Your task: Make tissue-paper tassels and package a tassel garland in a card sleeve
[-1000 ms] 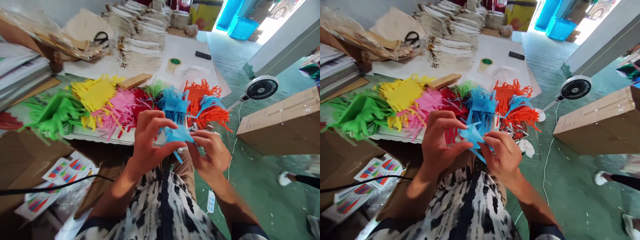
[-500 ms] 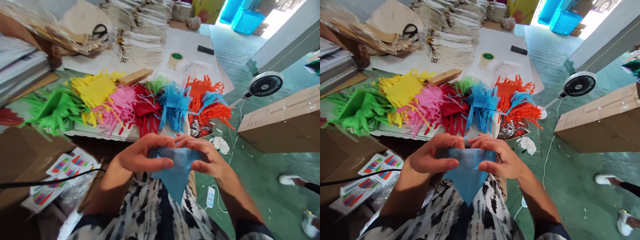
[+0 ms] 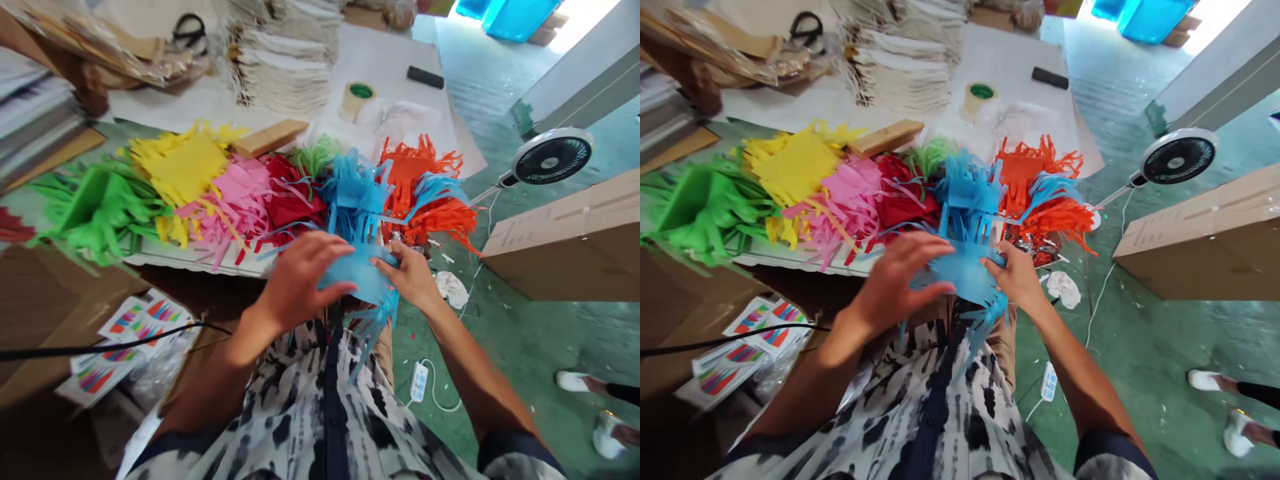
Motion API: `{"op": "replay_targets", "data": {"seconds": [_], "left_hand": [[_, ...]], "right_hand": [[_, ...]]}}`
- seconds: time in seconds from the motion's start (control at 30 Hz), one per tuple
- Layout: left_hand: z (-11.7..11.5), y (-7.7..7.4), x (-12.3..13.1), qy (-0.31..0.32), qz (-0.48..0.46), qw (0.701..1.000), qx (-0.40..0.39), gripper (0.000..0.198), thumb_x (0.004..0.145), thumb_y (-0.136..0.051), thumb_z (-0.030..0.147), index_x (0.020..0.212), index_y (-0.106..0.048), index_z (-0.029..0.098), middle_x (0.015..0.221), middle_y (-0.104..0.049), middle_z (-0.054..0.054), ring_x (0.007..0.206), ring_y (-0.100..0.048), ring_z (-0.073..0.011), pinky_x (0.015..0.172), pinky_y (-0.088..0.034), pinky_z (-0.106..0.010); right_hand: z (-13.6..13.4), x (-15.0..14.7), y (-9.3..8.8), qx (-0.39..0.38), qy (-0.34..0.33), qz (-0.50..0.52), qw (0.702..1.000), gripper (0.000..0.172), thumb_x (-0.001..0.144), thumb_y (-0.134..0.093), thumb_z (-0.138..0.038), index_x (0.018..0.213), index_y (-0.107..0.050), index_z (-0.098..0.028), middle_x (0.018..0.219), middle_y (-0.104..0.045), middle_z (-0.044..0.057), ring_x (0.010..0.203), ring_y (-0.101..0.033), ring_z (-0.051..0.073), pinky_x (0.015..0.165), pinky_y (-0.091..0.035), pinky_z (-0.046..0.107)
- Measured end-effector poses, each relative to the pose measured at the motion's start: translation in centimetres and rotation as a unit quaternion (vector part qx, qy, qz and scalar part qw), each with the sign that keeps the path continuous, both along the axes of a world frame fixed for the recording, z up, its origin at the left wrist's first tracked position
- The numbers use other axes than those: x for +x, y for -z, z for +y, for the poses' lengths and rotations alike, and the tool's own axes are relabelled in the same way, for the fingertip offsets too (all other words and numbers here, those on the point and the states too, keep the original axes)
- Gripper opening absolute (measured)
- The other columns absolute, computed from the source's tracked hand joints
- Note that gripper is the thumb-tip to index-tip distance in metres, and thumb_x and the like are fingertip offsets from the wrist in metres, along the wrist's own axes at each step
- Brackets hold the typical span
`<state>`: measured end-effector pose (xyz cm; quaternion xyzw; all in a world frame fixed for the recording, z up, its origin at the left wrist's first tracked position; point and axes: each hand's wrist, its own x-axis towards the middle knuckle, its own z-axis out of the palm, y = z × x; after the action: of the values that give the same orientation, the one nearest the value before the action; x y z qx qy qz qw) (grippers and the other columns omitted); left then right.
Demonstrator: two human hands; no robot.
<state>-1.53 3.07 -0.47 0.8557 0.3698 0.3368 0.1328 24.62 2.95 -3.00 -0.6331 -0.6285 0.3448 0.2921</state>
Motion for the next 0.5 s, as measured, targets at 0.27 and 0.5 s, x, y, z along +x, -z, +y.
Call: {"op": "replay_targets", "data": {"seconds": [0.27, 0.5], "left_hand": [[-3.3, 7.1, 3.5, 0.054, 0.083, 0.995, -0.006, 0.042, 0.101, -0.058, 0.013, 0.143, -0.063, 0.018, 0.148, -0.066, -0.015, 0.143, -0.059, -0.0300, 0.117, -0.052, -0.054], [-4.1, 5.8, 2.6, 0.057, 0.092, 0.994, 0.012, 0.030, 0.102, -0.059, 0.019, 0.129, -0.071, 0.017, 0.129, -0.076, -0.013, 0.123, -0.069, -0.0296, 0.103, -0.058, -0.049]], "right_hand": [[-2.9, 0.2, -0.4, 0.187, -0.056, -0.292, 0.936, 0.049, 0.097, -0.062, -0.047, 0.138, -0.059, -0.020, 0.129, -0.070, 0.020, 0.116, -0.065, 0.039, 0.097, -0.051, 0.056], [-7.0, -0.1, 0.3, 0.154, -0.234, -0.272, 0.921, 0.048, 0.100, -0.057, -0.030, 0.147, -0.061, -0.023, 0.138, -0.070, 0.015, 0.127, -0.061, 0.035, 0.111, -0.046, 0.057]]}}
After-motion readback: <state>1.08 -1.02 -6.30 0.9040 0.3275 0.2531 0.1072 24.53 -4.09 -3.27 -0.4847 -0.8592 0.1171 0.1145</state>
